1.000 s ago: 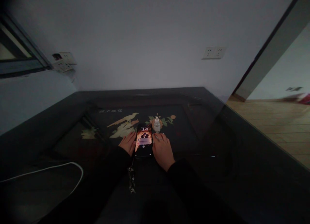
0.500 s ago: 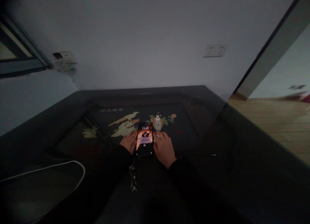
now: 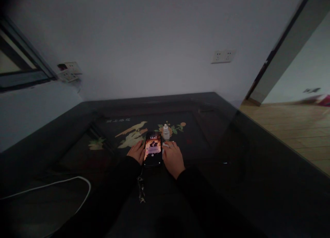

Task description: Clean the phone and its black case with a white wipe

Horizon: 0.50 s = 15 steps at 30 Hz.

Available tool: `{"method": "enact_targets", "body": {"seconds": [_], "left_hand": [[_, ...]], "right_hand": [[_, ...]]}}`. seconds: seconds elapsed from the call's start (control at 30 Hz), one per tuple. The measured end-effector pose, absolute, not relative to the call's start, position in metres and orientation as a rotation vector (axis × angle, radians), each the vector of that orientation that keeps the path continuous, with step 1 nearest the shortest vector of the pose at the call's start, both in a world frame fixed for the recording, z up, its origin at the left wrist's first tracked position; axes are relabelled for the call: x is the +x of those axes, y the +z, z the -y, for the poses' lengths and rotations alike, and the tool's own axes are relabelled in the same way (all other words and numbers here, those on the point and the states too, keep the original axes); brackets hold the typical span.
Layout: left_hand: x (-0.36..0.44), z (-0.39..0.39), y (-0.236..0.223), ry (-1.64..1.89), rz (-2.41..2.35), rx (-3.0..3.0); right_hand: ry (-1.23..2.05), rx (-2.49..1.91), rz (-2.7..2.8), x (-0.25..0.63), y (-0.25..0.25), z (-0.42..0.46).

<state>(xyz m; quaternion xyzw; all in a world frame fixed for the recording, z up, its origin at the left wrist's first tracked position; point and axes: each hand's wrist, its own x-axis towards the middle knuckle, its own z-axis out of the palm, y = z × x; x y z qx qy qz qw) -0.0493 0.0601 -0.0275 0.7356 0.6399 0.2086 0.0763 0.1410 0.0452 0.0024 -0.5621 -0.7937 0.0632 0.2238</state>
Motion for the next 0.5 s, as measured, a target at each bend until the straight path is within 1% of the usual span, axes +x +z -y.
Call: {"method": "enact_targets", "body": {"seconds": [0.2,0.37,0.5], "left_hand": [[-0.053,-0.065,-0.029,0.877,-1.817,1.999],[-0.050,-0.057,-0.028,1.125,-1.684,1.614],[-0.053,-0.053,-0.026,1.220,-1.516,1.339]], "right_hand": [[0.201,-1.488,2.178,0.142,0.006,-0.042],[0.259,-1.415,2.174,0.142,0.004,-0.039],[0.359,-1.337,2.120,0.142,0.003,-0.039]]}}
